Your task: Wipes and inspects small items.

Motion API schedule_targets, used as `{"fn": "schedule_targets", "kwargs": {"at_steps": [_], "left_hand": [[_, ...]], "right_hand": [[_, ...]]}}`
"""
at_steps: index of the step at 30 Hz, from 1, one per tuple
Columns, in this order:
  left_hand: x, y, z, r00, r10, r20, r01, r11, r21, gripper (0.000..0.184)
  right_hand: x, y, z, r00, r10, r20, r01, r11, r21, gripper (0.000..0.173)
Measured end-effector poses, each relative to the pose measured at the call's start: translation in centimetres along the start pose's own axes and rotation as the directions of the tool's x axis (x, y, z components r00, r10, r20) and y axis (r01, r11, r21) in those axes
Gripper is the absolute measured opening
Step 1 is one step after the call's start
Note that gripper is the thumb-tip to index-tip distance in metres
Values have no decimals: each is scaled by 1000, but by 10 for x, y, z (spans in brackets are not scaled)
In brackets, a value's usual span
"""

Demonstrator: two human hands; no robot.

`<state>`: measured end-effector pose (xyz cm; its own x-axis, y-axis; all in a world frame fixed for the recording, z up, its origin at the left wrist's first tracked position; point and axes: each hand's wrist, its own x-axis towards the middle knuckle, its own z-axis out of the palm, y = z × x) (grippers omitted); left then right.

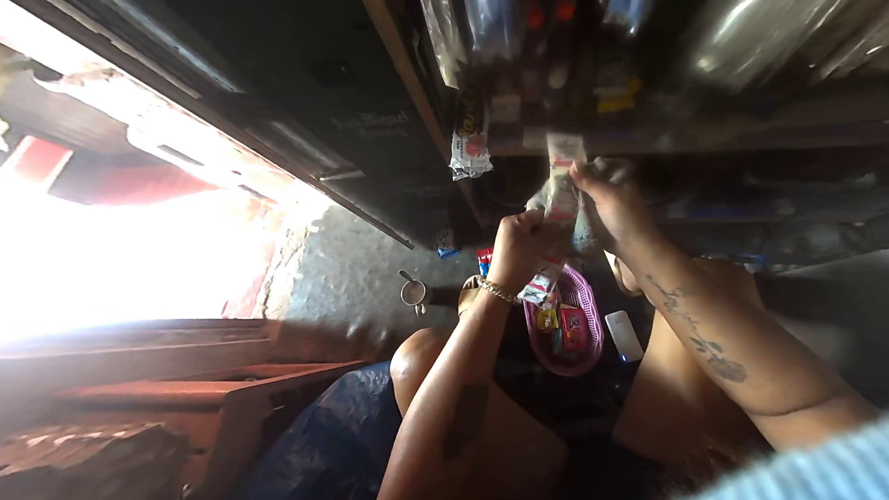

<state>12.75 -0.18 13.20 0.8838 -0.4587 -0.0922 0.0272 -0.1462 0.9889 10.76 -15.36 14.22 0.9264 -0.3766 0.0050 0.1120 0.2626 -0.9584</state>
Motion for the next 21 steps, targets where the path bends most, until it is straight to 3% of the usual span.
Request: {"fn": "schedule_targets", "kwargs": {"at_steps": [3,5,9,16,21], "left_hand": [[1,-1,-4,999,-18,31,17,1000,10,7],[2,2,-2,998,-19,63,19,1000,7,7],[0,7,2,996,-54,75,52,998,37,10],[2,-2,-6,1000,13,-12,-16,966,-260,20],[2,-4,-11,998,18,-59,-36,943,-330,21]], "right_hand": [[3,1,-3,996,-83,31,82,996,35,18],[4,-3,-4,995,-103,-10,103,995,0,14],[4,-19,-4,996,40,-86,-42,999,-14,10],[7,-23,-16,986,168,12,-166,956,240,32],[5,-28,-17,979,201,35,-202,939,279,13]]}}
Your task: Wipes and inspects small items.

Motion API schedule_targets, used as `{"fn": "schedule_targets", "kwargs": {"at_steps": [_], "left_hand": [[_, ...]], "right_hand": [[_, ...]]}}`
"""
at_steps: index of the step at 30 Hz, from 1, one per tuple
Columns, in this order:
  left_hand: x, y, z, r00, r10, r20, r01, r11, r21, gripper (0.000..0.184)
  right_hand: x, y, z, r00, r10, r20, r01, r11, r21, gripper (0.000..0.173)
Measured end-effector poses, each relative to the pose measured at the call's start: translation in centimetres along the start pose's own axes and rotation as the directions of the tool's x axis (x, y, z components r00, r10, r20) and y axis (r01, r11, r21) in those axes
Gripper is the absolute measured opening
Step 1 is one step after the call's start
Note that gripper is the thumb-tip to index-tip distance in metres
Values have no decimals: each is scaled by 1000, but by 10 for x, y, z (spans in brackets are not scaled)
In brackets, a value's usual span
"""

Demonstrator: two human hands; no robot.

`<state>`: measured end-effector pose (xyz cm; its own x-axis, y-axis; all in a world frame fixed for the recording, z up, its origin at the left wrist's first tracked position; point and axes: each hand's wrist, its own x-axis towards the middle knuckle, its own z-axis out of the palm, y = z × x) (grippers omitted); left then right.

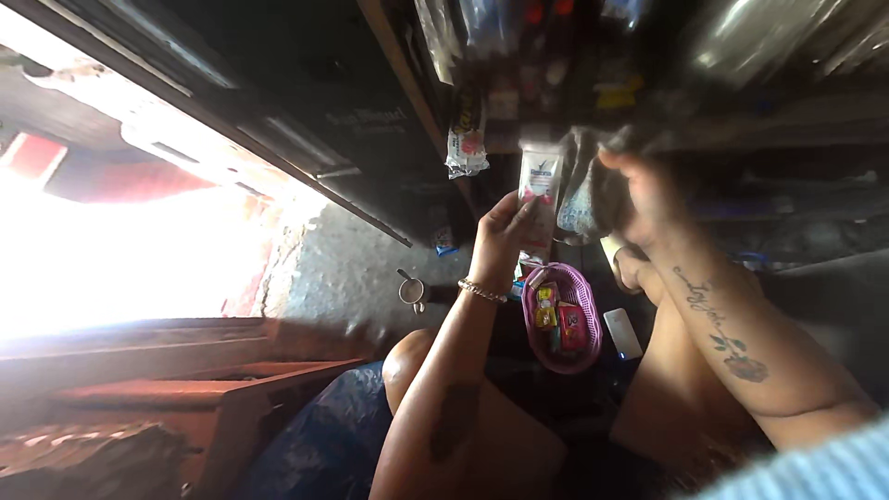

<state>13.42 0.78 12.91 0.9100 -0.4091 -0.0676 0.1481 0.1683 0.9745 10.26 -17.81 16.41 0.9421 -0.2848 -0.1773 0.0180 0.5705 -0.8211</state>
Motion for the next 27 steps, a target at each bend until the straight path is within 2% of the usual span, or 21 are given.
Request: {"fn": "schedule_targets", "kwargs": {"at_steps": [3,6,9,12,15,18,20,23,25,27], "left_hand": [[0,1,0,998,2,-60,-4,1000,-27,19],[0,1,1,993,-7,-118,3,999,-38,20],[-1,-3,5,994,39,-106,-39,999,6,15],[-3,-8,7,994,113,-2,-111,983,147,10],[-2,0,9,996,79,39,-86,972,217,12],[-6,5,10,994,0,110,-34,950,309,12],[-9,3,11,991,-9,135,-38,939,341,16],[-8,-7,9,989,136,59,-147,950,277,23],[-5,-8,9,983,179,-52,-157,946,285,29],[-2,-9,8,976,193,-101,-160,950,267,29]], "right_hand": [[-3,1,-1,1000,-19,11,20,995,-101,8],[-12,6,-2,995,11,99,22,947,-321,11],[-19,18,3,979,50,198,41,902,-429,29],[-16,30,5,990,-51,133,107,885,-453,42],[-9,31,3,984,-154,86,176,897,-407,29],[-6,27,3,988,-153,18,147,905,-398,9],[-4,24,3,991,-128,-27,107,915,-389,14],[-4,26,1,986,-144,83,167,847,-505,8],[-6,32,2,979,-136,153,201,788,-582,9],[-9,37,6,974,-126,188,214,782,-585,9]]}}
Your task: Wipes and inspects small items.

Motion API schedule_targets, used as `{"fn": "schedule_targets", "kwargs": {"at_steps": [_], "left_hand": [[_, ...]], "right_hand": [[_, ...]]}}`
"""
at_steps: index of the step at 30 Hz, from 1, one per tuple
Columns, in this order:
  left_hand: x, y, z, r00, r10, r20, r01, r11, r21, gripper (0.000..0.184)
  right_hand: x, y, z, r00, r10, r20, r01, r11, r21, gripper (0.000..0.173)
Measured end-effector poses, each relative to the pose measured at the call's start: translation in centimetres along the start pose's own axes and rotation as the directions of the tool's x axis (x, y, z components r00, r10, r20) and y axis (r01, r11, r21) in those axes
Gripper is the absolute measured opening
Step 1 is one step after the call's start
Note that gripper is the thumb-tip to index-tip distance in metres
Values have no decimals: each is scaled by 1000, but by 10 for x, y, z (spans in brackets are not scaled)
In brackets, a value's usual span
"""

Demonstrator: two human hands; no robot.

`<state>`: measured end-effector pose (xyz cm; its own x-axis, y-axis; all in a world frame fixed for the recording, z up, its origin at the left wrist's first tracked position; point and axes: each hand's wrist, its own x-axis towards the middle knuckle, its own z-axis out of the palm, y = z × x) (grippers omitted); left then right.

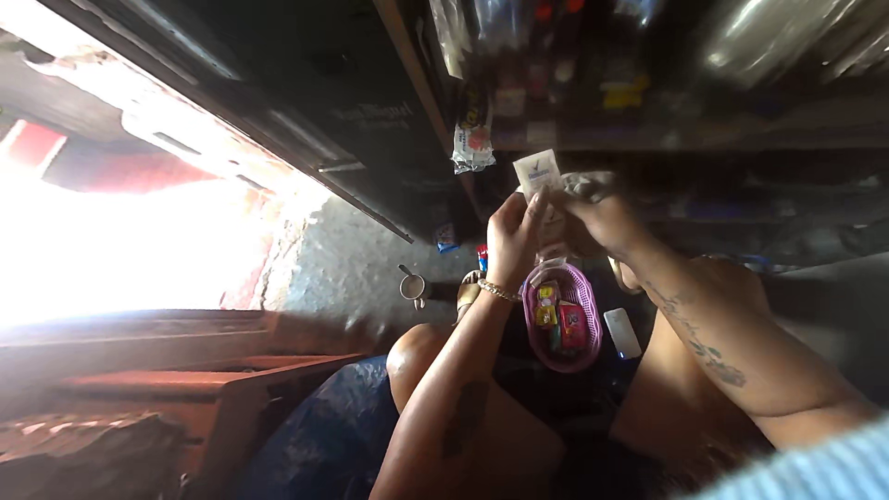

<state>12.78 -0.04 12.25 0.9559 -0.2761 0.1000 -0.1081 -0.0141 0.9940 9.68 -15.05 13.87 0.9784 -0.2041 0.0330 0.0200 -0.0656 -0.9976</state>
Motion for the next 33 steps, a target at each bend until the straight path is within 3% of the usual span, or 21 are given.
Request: {"fn": "schedule_targets", "kwargs": {"at_steps": [5,10,14,16,18,19,21,22,26,31,33], "left_hand": [[4,2,0,977,-72,-198,40,986,-161,31],[7,3,0,937,-64,-345,46,997,-61,38],[5,3,4,924,77,-374,-79,997,12,32],[5,2,6,913,137,-385,-121,990,67,31],[3,3,9,903,197,-382,-151,977,147,30],[3,2,11,895,235,-378,-168,965,202,29],[1,3,14,878,306,-367,-197,932,306,28],[0,2,15,873,329,-361,-205,918,340,28],[-1,4,18,863,382,-331,-228,878,420,27],[5,8,16,865,289,-410,-172,939,299,29],[10,12,7,863,218,-455,-116,964,241,31]], "right_hand": [[0,-14,-5,994,95,49,-102,982,160,15],[3,-19,-15,986,141,-87,-102,931,349,27],[-3,-22,-12,990,123,70,-142,886,441,72],[-9,-23,-2,975,166,149,-215,878,427,79],[-15,-21,5,960,211,184,-268,883,385,67],[-16,-19,9,965,210,157,-254,899,356,51],[-16,-14,15,985,122,124,-152,948,279,19],[-15,-11,16,991,68,118,-94,969,229,14],[-8,-7,14,995,-87,46,89,995,-45,16],[-4,-13,3,998,39,57,-40,999,24,10],[3,-9,-3,1000,15,-1,-15,998,63,11]]}}
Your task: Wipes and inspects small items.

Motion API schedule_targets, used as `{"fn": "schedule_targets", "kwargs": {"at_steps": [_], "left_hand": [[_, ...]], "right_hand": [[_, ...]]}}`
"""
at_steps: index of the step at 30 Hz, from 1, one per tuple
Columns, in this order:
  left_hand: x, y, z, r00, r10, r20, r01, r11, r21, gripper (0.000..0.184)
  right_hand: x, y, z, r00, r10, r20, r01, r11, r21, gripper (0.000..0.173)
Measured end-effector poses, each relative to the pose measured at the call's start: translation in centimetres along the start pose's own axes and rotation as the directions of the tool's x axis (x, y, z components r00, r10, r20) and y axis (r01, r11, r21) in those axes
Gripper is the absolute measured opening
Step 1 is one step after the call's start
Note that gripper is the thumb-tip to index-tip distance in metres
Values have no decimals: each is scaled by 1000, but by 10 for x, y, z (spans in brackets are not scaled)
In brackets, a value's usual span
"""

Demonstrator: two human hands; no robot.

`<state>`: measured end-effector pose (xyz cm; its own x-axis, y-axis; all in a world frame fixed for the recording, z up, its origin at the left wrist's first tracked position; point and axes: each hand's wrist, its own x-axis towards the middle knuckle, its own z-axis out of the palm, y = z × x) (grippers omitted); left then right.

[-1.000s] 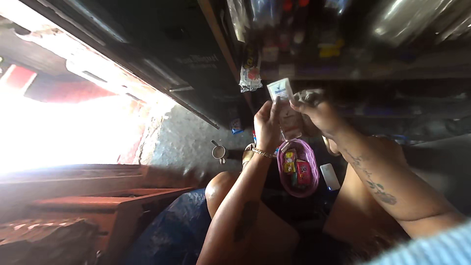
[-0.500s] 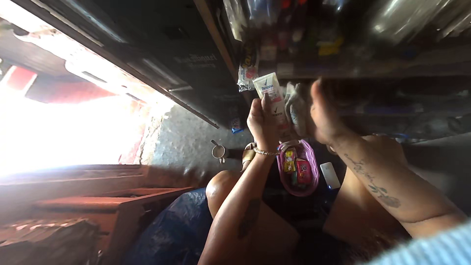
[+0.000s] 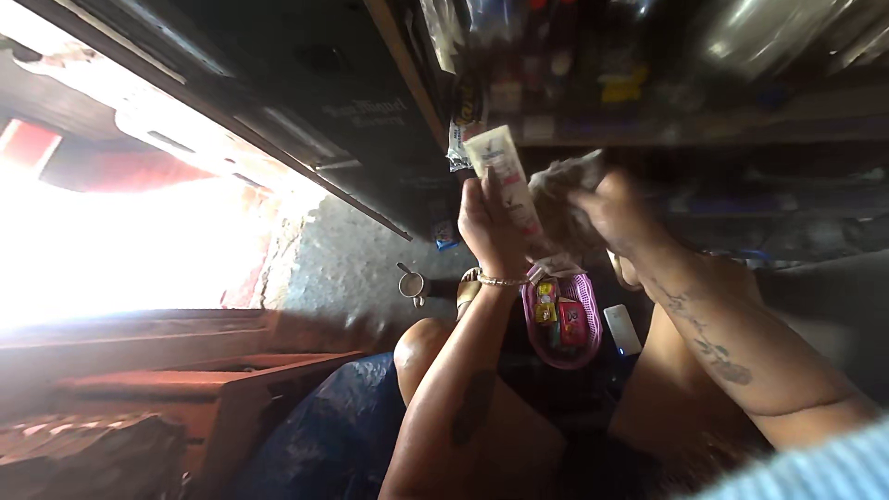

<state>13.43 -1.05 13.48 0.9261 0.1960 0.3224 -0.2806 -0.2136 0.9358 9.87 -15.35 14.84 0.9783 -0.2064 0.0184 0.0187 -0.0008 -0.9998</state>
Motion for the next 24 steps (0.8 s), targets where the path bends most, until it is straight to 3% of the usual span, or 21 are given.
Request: {"fn": "schedule_targets", "kwargs": {"at_steps": [3,8,11,14,17,20,22,24], "left_hand": [[6,2,-6,999,4,-34,-3,1000,20,32],[-8,1,-3,990,137,30,-138,990,40,28],[-8,2,-5,990,140,26,-141,989,49,27],[1,3,-11,995,96,-36,-95,995,42,31],[4,2,-12,995,82,-54,-80,996,44,31],[0,0,-11,996,88,-16,-87,994,63,31],[0,-1,-10,996,86,-4,-86,996,33,31],[0,0,-11,998,70,4,-70,998,-7,31]], "right_hand": [[2,-4,-8,1000,-10,-24,12,998,67,10],[-12,-5,6,985,28,173,-41,996,73,13],[-7,-7,3,997,19,81,-18,1000,-13,11],[6,-10,-9,998,6,-62,-1,997,83,7],[0,-14,-9,997,70,14,-71,981,181,17],[-2,-13,-7,960,162,227,-243,885,396,41],[2,-12,-14,970,75,231,-203,771,603,52],[6,-7,-21,977,-54,205,-137,579,804,63]]}}
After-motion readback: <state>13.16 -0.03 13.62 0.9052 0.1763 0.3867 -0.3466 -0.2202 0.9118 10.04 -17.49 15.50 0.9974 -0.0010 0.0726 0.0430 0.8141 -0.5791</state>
